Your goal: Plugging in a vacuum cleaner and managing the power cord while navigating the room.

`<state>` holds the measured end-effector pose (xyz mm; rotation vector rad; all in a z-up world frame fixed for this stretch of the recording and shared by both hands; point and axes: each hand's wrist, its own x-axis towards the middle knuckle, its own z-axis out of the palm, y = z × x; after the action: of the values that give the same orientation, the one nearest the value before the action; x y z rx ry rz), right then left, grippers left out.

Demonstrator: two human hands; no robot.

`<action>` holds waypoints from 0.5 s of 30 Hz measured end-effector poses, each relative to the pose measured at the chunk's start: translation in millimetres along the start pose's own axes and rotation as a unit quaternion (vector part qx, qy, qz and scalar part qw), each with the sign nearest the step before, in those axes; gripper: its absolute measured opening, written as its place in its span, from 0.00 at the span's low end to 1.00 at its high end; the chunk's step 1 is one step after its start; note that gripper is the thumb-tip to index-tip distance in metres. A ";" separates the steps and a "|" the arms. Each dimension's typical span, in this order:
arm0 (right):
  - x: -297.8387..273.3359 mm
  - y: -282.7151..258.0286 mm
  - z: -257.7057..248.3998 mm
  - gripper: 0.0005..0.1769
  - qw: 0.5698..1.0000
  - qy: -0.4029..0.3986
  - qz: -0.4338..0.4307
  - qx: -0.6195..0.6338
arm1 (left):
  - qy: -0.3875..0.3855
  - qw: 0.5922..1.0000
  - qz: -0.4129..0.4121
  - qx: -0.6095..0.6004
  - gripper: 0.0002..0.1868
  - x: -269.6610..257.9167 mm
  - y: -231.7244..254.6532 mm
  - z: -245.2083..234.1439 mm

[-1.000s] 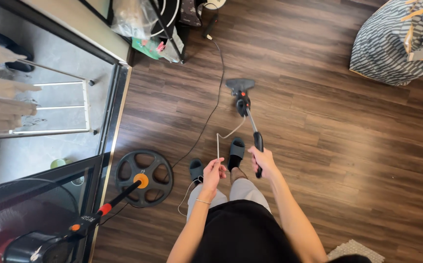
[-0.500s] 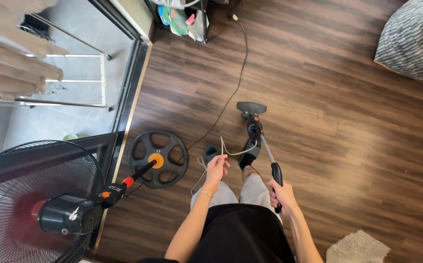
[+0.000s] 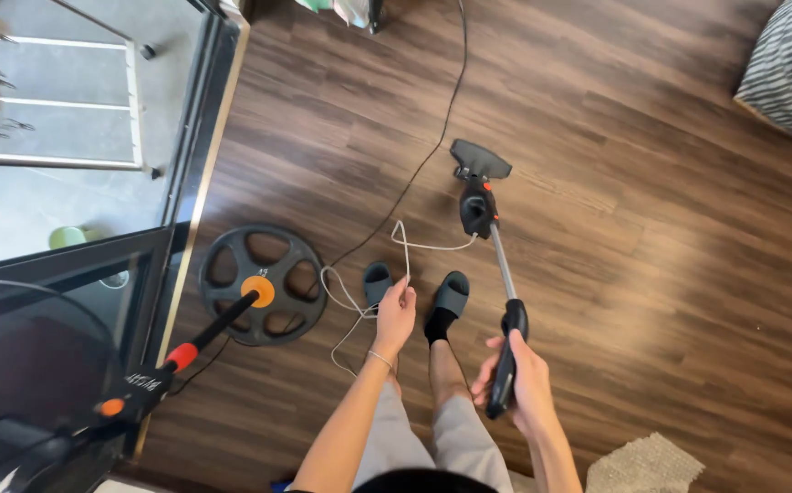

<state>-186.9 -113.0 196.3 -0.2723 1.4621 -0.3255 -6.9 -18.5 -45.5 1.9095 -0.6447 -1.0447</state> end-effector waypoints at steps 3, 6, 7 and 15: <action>25.1 2.6 -36.3 0.29 1.000 -0.002 -0.015 0.003 | -0.026 0.992 -0.086 0.086 0.21 30.3 0.2 12.6; 55.4 -2.5 -73.8 0.30 0.997 -0.058 -0.043 -0.002 | -0.006 0.991 -0.033 0.130 0.22 64.4 -40.0 32.3; 58.6 -5.5 -84.8 0.29 0.992 -0.077 -0.085 -0.061 | -0.014 0.989 -0.046 0.139 0.20 74.7 -43.2 38.0; 84.6 -53.8 -169.4 0.25 0.911 -0.032 -0.331 -0.243 | -0.028 0.975 -0.098 0.196 0.16 141.5 -125.7 75.4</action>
<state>-351.6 -191.9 122.8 -1.1869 1.3321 -0.4837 7.3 -92.0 -235.0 2.3298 -0.7481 -1.1624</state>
